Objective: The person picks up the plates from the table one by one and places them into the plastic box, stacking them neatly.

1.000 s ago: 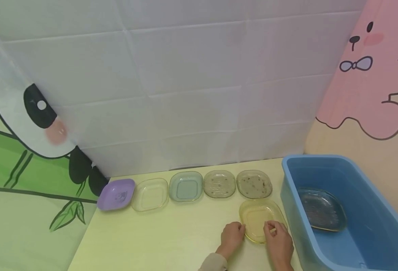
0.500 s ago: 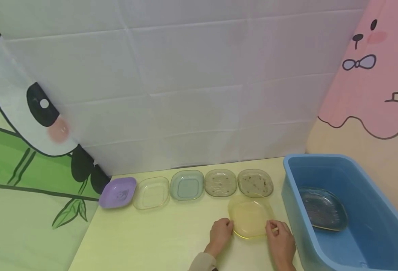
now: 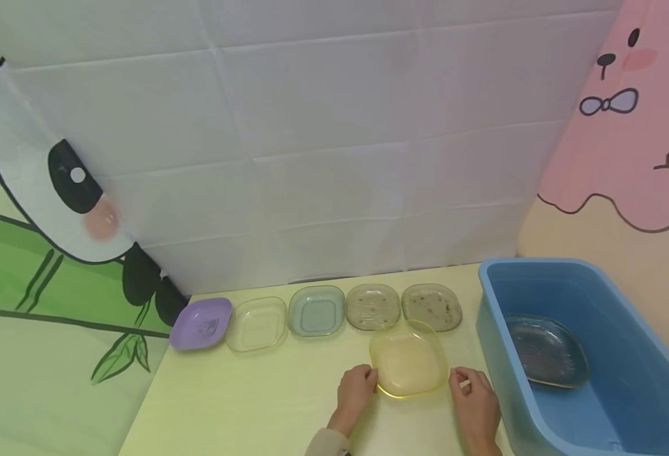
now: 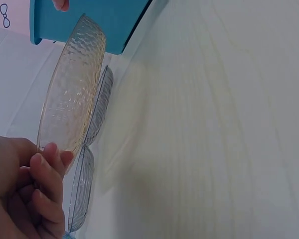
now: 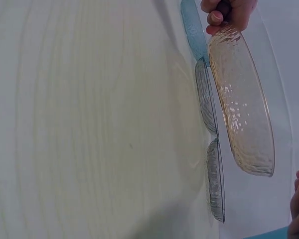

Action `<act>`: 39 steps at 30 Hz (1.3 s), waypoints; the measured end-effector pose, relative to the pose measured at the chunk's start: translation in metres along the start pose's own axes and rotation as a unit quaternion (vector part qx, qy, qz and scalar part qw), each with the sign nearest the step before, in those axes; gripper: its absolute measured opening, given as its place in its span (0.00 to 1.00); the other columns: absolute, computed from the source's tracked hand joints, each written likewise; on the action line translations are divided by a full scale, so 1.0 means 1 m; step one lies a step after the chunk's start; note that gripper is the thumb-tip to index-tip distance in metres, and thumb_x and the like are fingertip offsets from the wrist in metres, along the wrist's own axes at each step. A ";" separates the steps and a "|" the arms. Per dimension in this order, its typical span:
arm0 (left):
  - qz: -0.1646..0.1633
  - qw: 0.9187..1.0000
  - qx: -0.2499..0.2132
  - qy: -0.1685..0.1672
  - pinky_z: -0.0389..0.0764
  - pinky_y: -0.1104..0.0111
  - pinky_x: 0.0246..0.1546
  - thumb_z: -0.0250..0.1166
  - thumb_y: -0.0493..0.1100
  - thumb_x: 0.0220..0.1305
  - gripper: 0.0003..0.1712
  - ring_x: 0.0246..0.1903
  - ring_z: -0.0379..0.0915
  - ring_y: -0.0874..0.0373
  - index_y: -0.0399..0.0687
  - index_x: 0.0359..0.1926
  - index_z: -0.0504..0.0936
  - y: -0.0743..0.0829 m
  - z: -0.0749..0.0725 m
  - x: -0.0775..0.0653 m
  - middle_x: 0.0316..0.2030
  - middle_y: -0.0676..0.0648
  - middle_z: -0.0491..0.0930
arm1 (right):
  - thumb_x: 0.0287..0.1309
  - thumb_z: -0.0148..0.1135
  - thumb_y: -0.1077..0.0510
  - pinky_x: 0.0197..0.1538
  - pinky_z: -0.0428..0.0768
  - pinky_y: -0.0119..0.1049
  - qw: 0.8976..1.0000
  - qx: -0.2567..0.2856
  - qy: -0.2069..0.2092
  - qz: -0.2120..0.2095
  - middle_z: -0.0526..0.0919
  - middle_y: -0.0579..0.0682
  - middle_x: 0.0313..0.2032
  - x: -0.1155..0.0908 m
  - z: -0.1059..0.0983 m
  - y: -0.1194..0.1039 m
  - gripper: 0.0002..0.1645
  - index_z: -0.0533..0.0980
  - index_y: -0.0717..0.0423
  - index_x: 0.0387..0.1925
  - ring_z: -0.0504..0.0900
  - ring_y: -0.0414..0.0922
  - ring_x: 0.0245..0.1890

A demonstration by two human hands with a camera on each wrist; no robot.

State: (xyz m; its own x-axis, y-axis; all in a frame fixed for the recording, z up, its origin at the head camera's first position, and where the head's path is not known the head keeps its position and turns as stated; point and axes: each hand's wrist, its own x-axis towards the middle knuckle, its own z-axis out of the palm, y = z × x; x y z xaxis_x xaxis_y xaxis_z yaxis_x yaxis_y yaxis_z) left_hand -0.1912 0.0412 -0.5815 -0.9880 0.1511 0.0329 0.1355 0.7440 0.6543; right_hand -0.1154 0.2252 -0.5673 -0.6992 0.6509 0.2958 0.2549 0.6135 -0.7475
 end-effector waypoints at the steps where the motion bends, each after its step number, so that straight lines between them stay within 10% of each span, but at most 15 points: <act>1: 0.000 1.000 0.000 0.004 0.57 0.74 0.13 0.56 0.43 0.60 0.19 0.11 0.55 0.66 0.50 0.12 0.71 0.000 -0.002 0.000 0.10 0.57 0.70 | 0.53 0.63 0.58 0.22 0.67 0.29 1.000 0.000 0.000 0.000 0.78 0.47 0.25 0.000 0.000 -0.001 0.05 0.81 0.56 0.30 0.63 0.22 0.17; 19: 0.026 0.998 0.019 0.047 0.57 0.76 0.12 0.57 0.42 0.60 0.21 0.10 0.58 0.69 0.49 0.11 0.68 -0.003 -0.051 -0.010 0.10 0.57 0.73 | 0.51 0.63 0.58 0.22 0.66 0.29 1.000 -0.011 -0.006 -0.008 0.78 0.46 0.23 -0.006 0.010 -0.004 0.05 0.81 0.57 0.27 0.62 0.21 0.17; 39: 0.011 0.998 0.009 0.059 0.58 0.76 0.12 0.58 0.43 0.61 0.20 0.09 0.56 0.70 0.51 0.11 0.72 -0.016 -0.070 -0.026 0.09 0.59 0.72 | 0.53 0.61 0.56 0.24 0.66 0.30 0.998 -0.021 -0.049 0.024 0.77 0.43 0.24 -0.008 0.013 -0.004 0.07 0.81 0.55 0.29 0.64 0.24 0.17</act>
State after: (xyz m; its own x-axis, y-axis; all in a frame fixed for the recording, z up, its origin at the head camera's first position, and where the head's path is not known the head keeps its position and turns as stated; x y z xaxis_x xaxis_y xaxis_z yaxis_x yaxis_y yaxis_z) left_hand -0.1731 -0.0199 -0.5396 -0.9864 0.0916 0.1366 0.1584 0.7525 0.6393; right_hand -0.1192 0.2113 -0.5744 -0.7478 0.6335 0.1990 0.3150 0.6022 -0.7335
